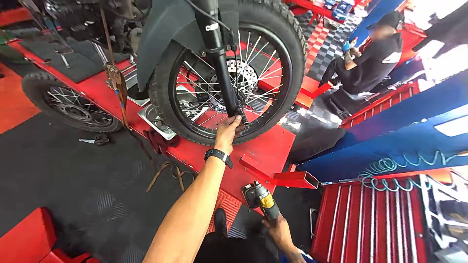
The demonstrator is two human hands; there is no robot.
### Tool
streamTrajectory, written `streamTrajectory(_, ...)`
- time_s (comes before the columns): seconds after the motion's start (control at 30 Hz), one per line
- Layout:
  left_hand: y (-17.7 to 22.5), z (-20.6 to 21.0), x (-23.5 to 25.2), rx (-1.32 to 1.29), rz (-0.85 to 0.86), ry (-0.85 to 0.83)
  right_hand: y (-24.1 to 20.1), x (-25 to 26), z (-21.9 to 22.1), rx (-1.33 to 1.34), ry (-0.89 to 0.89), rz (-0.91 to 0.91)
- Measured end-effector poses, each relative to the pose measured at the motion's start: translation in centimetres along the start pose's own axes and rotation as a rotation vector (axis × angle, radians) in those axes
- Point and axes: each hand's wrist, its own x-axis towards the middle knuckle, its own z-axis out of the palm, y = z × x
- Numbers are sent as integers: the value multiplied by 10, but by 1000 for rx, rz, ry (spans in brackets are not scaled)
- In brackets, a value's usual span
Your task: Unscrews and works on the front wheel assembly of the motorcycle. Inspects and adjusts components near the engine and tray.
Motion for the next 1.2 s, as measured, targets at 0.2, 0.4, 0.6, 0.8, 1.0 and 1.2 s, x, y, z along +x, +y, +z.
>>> streamTrajectory(0.2,2,22,9,3,-11,98,10,-30,6,70,-39,134)
streamTrajectory(0.4,0,33,7,61,-57,114,31,-44,15,167,-54,192)
streamTrajectory(0.6,-81,12,-58,209,-109,-103,13,-37,2,335,42,158)
streamTrajectory(0.8,-165,-15,-73,307,-253,-126,-44,-22,-37,577,141,-86)
streamTrajectory(1.0,-157,-13,-71,359,-242,-251,-68,6,-41,385,177,-193)
streamTrajectory(1.2,-165,-23,-59,281,-315,-393,-70,11,-39,331,182,-220)
